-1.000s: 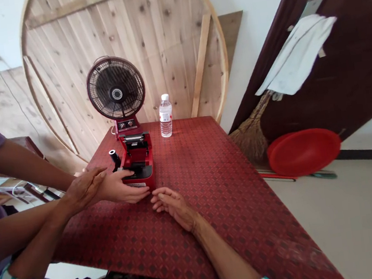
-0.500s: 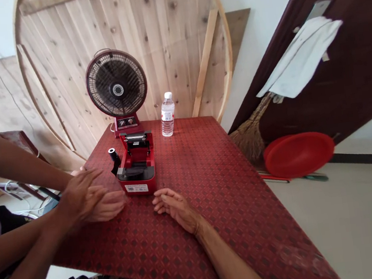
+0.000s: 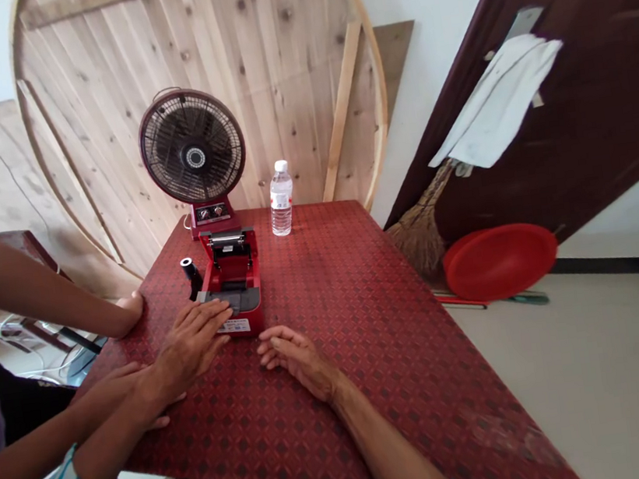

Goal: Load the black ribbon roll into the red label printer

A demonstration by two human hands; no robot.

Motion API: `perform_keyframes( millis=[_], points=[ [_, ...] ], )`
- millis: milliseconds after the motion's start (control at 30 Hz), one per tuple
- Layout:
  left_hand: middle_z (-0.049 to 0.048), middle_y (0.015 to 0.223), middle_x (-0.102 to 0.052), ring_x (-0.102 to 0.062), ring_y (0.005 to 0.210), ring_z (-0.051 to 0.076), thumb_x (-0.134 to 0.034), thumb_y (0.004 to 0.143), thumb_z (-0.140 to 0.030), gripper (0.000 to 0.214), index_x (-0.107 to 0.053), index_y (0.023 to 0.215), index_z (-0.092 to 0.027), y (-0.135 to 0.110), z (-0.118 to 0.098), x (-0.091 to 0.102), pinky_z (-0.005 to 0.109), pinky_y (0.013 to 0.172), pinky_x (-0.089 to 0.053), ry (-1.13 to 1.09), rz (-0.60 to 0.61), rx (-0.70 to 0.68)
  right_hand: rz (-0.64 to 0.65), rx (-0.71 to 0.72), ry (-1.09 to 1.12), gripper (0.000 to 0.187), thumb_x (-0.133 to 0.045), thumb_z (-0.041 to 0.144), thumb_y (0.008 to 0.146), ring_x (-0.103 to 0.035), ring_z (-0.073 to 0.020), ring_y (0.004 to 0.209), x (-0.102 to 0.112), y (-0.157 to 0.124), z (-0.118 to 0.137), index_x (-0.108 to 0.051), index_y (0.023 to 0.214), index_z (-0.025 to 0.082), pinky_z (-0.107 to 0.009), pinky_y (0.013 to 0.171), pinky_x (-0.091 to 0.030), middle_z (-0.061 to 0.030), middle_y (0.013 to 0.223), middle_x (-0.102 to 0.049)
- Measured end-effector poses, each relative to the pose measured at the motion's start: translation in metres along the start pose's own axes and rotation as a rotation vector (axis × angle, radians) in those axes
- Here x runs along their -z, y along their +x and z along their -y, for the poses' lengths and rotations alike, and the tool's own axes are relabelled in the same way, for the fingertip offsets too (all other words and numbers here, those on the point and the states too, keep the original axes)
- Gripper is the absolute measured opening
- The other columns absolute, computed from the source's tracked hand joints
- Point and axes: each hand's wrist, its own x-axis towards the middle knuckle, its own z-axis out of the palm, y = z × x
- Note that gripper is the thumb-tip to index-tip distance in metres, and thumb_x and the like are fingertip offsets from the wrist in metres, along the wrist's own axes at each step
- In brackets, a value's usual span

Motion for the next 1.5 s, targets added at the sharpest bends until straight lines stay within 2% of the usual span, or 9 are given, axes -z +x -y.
perform_keyframes(
  millis=[133, 200, 333, 467, 633, 967, 1200, 1333, 1500],
  points=[
    [0.0034, 0.111, -0.066, -0.056, 0.112, 0.021, -0.045, 0.087, -0.023, 0.031, -0.061, 0.113, -0.03, -0.056, 0.027, 0.011, 0.041, 0.095, -0.042, -0.086, 0.017, -0.071, 0.028, -0.004, -0.029, 0.025, -0.068, 0.039, 0.077, -0.065, -0.0135, 0.075, -0.002, -0.004, 0.009, -0.064, 0.094, 0.02, -0.03, 0.076, -0.047, -0.0031, 0.086, -0.069],
    [-0.0012, 0.108, -0.068, -0.059, 0.108, 0.02, -0.049, 0.084, -0.025, 0.034, -0.059, 0.115, -0.037, -0.09, 0.051, 0.02, 0.036, 0.087, -0.048, -0.144, 0.175, -0.215, 0.024, 0.046, -0.077, 0.025, -0.065, 0.04, 0.078, -0.066, -0.016, 0.081, -0.005, 0.0, 0.028, -0.064, 0.094, 0.022, -0.033, 0.079, -0.047, -0.0042, 0.091, -0.069],
    [-0.0015, 0.118, -0.064, -0.053, 0.118, 0.021, -0.052, 0.082, -0.025, 0.043, -0.054, 0.123, -0.039, -0.125, 0.081, 0.025, 0.039, 0.09, -0.047, -0.234, 0.336, -0.172, -0.2, 0.414, -0.277, 0.029, -0.061, 0.044, 0.079, -0.061, -0.0206, 0.105, -0.017, 0.043, 0.089, -0.061, 0.101, 0.025, -0.038, 0.091, -0.043, -0.0051, 0.11, -0.066],
    [-0.0005, 0.115, -0.065, -0.054, 0.115, 0.018, -0.049, 0.083, -0.03, 0.034, -0.059, 0.115, -0.036, -0.118, 0.074, 0.023, 0.039, 0.096, -0.045, -0.295, 0.291, -0.118, -0.43, 0.582, -0.581, 0.033, -0.059, 0.04, 0.076, -0.054, -0.0209, 0.114, -0.026, 0.115, 0.132, -0.06, 0.104, 0.022, -0.039, 0.101, -0.037, -0.0057, 0.117, -0.063],
    [-0.0003, 0.111, -0.065, -0.056, 0.11, 0.017, -0.037, 0.088, -0.027, 0.039, -0.053, 0.123, -0.036, -0.113, 0.065, 0.025, 0.04, 0.096, -0.045, -0.346, 0.255, -0.018, -0.402, 0.562, -0.853, 0.027, -0.049, 0.039, 0.08, -0.058, -0.021, 0.104, -0.031, 0.155, 0.128, -0.065, 0.092, 0.021, -0.041, 0.099, -0.038, -0.0043, 0.101, -0.069],
    [-0.0022, 0.108, -0.068, -0.064, 0.092, 0.013, -0.019, 0.089, -0.008, 0.059, -0.039, 0.137, -0.036, -0.123, 0.076, 0.02, 0.035, 0.086, -0.049, -0.547, 0.302, 0.121, -0.223, 0.708, -1.108, 0.031, -0.038, 0.036, 0.09, -0.06, -0.0187, 0.104, -0.03, 0.079, 0.07, -0.062, 0.106, 0.025, -0.036, 0.094, -0.041, -0.0049, 0.108, -0.068],
    [-0.0033, 0.113, -0.068, -0.066, 0.089, 0.009, 0.003, 0.085, 0.005, 0.077, -0.028, 0.142, -0.037, -0.13, 0.078, 0.021, 0.029, 0.078, -0.05, -0.557, 0.361, 0.069, -0.201, 0.816, -1.384, 0.035, -0.038, 0.027, 0.09, -0.054, -0.0219, 0.118, -0.024, 0.065, 0.045, -0.054, 0.121, 0.023, -0.043, 0.101, -0.031, -0.0094, 0.121, -0.063],
    [-0.0045, 0.103, -0.069, -0.065, 0.087, 0.012, -0.008, 0.093, -0.008, 0.063, -0.05, 0.127, -0.039, -0.093, 0.061, 0.023, 0.032, 0.082, -0.05, -0.408, 0.053, 0.15, -0.189, 0.825, -1.436, 0.037, -0.038, 0.027, 0.09, -0.055, -0.0225, 0.116, -0.025, 0.065, 0.045, -0.052, 0.123, 0.022, -0.043, 0.1, -0.032, -0.0105, 0.12, -0.063],
    [0.0116, 0.126, -0.055, -0.05, 0.116, 0.023, -0.032, 0.093, -0.028, 0.04, -0.046, 0.13, -0.018, -0.014, 0.042, 0.001, 0.043, 0.098, -0.04, -0.305, -0.282, 0.345, -0.24, 0.854, -1.426, 0.036, -0.037, 0.026, 0.091, -0.056, -0.0221, 0.114, -0.024, 0.066, 0.039, -0.051, 0.124, 0.022, -0.042, 0.099, -0.033, -0.0103, 0.118, -0.064]
  ],
)
